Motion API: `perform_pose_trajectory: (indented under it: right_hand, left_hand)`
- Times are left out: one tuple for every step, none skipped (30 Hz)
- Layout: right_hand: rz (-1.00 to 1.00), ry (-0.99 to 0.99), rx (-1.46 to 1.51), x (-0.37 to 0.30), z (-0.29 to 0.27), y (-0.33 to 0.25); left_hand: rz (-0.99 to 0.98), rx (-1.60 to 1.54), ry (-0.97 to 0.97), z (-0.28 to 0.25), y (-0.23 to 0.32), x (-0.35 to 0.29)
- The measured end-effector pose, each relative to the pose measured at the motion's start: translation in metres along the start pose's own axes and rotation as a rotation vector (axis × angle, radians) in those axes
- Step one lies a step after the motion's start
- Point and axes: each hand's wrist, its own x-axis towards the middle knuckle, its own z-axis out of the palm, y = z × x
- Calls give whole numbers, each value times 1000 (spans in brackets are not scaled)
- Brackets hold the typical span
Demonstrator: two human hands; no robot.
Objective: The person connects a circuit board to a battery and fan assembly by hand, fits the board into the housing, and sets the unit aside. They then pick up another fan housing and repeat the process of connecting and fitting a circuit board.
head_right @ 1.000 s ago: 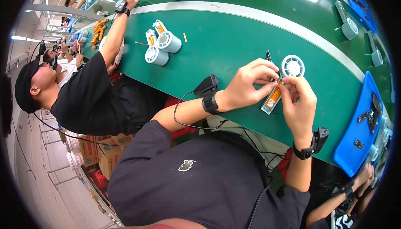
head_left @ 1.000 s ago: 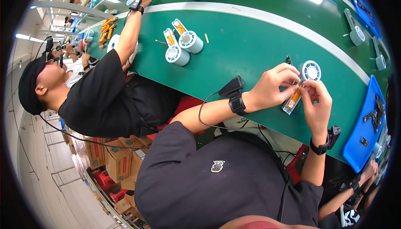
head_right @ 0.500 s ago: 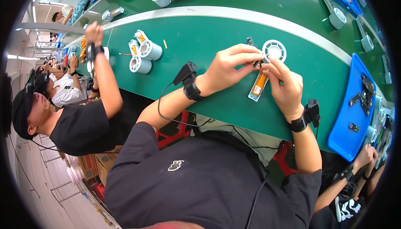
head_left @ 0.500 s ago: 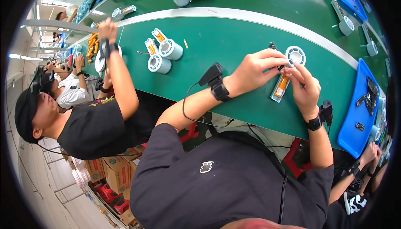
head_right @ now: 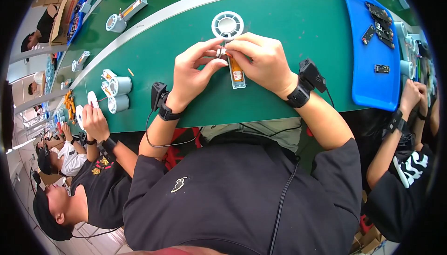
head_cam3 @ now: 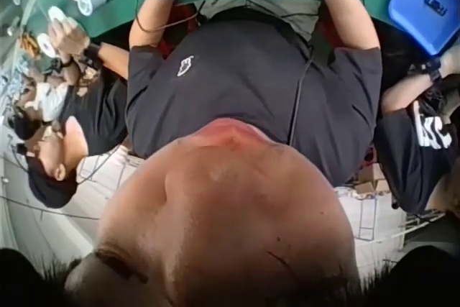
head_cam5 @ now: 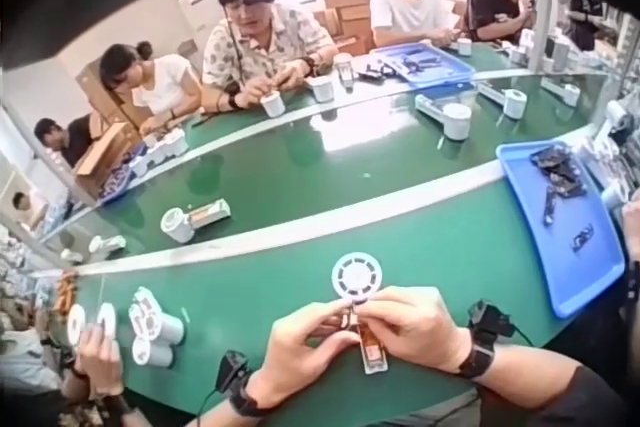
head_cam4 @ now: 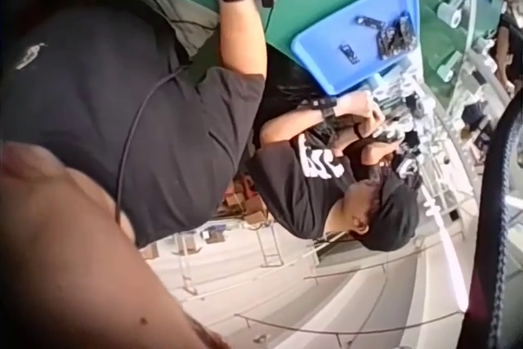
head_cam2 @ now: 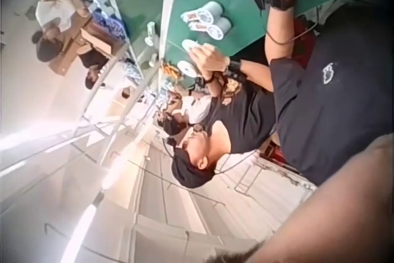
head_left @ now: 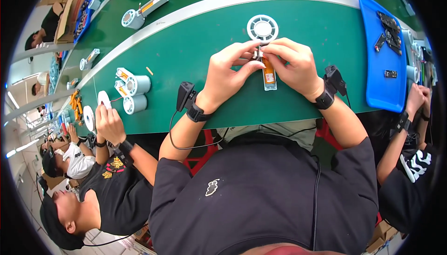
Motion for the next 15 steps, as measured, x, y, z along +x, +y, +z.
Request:
perform_pose_trajectory:
  right_hand:
    - [-6, -15, 11, 1, 0, -1]
    - [-17, -16, 31, 2, 0, -3]
    - [-30, -22, 7, 0, -2, -5]
    - [-61, -21, -9, 4, -2, -4]
    - [12, -9, -10, 3, 0, -3]
    - [82, -8, -1, -1, 0, -2]
    - [7, -19, -70, 0, -4, 1]
    - [-59, -29, -139, -1, -6, -1]
    - [-83, -46, -97, -1, -4, -8]
    - [-164, -17, -240, 1, -5, -9]
    - [-243, 17, -386, 2, -4, -8]
    - [-258, 16, -371, 4, -2, -5]
    - [-247, -13, -346, 5, -2, -4]
    - [-237, -42, -323, 5, -3, -2]
    - [-226, -70, -301, 5, -4, -1]
  left_hand:
    - [-22, -44, 21, 1, 1, -1]
    - [-44, -85, 45, 2, 3, -2]
    - [-49, -63, 60, 6, 6, -6]
    - [-72, -101, 34, 9, 8, -6]
    - [-99, -129, 15, 7, 4, -6]
    - [-93, -86, -19, 5, 3, -3]
    - [-94, -46, -49, 6, 4, -2]
    - [-116, -10, -12, 8, 5, -4]
    - [-93, -52, 9, 10, 7, -6]
    - [-54, -105, 13, 11, 5, -2]
    - [-56, -90, 31, 10, 5, -2]
    - [-32, -20, 32, 8, 5, -2]
    - [-6, 42, 25, 8, 7, -1]
    - [21, 104, 17, 8, 9, -1]
    - [24, 108, 23, 7, 10, -2]
